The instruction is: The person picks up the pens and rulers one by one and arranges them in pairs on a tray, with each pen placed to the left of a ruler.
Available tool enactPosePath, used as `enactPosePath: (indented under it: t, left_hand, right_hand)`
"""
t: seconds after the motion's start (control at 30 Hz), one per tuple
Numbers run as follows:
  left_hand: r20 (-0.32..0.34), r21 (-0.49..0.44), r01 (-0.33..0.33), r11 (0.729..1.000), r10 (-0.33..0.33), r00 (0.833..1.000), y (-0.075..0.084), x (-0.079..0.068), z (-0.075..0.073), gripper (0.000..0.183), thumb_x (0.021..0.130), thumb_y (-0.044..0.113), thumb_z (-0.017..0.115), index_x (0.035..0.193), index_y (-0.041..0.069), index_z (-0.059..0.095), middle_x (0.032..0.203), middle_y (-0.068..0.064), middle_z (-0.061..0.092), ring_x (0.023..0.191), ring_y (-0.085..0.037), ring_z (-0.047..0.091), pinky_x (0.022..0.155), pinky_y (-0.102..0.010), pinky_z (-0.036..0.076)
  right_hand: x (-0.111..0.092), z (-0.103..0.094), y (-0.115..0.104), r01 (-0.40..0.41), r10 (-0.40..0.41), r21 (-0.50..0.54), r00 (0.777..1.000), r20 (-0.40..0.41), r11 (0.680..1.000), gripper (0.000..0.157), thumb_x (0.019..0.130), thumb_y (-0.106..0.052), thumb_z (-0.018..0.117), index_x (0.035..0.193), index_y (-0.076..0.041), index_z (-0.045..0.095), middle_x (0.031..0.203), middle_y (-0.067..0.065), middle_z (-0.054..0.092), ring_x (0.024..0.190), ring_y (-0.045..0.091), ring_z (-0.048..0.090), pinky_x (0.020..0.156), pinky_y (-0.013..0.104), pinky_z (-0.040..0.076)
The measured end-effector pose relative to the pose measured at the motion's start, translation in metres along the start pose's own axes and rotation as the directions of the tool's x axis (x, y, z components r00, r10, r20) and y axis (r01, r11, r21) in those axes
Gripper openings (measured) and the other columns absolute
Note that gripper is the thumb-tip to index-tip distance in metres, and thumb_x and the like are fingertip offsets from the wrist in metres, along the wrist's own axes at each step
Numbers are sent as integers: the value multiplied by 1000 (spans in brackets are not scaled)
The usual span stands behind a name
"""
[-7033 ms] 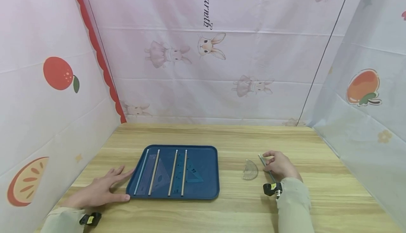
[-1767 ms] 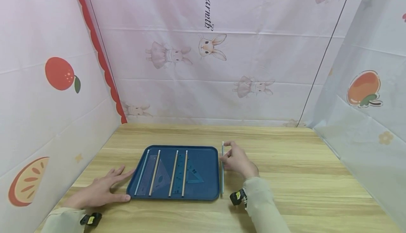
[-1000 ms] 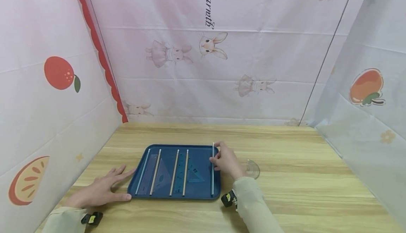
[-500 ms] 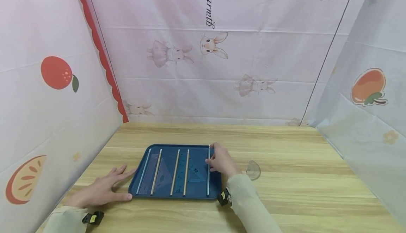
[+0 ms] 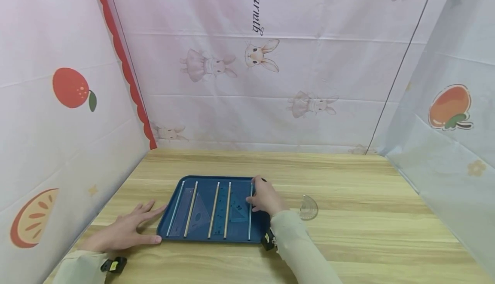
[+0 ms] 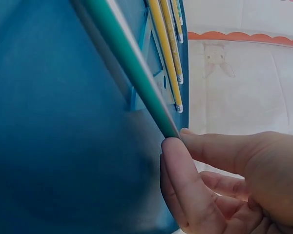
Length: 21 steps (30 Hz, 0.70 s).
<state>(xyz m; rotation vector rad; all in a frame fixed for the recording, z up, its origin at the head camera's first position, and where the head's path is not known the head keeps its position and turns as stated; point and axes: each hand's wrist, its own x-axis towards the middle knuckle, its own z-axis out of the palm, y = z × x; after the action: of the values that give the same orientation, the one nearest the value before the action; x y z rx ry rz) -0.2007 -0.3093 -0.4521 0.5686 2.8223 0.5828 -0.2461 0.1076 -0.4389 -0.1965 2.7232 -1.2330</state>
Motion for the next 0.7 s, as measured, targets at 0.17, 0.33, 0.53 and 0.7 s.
enactPosePath:
  t: [0.17,0.33,0.53,0.7]
  left_hand:
    - [2,1,3,1000,-3,1000,0,0,0,97,89,66,78,168,23,41,174,-35,20,154,-71,12,98,-102,9]
    - [1,-3,8,1000,-8,1000,1,0,0,98,88,66,79,167,23,41,174,-35,20,154,-71,11,98,-101,8]
    - [12,-17,26,1000,-25,1000,3,-1,-1,98,88,64,80,168,23,40,174,-35,19,156,-70,9,101,-100,6]
    - [12,-11,26,1000,-26,1000,3,-1,-2,98,88,65,80,168,22,40,174,-35,19,156,-70,9,101,-100,6]
  right_hand:
    - [2,2,-1,-15,15,-58,1000,-1,998,61,102,-5,73,155,0,44,98,16,69,71,20,76,68,34,66]
    - [1,4,-3,-26,27,-81,1000,6,996,62,101,-7,75,155,0,44,95,14,70,71,19,74,66,33,65]
    - [-1,3,-5,-27,28,-90,999,16,996,60,102,-9,75,154,0,47,90,12,70,71,18,73,65,33,65]
    - [-2,4,-5,-21,23,-99,1000,21,995,56,101,-8,75,151,1,50,90,12,71,71,17,74,67,34,65]
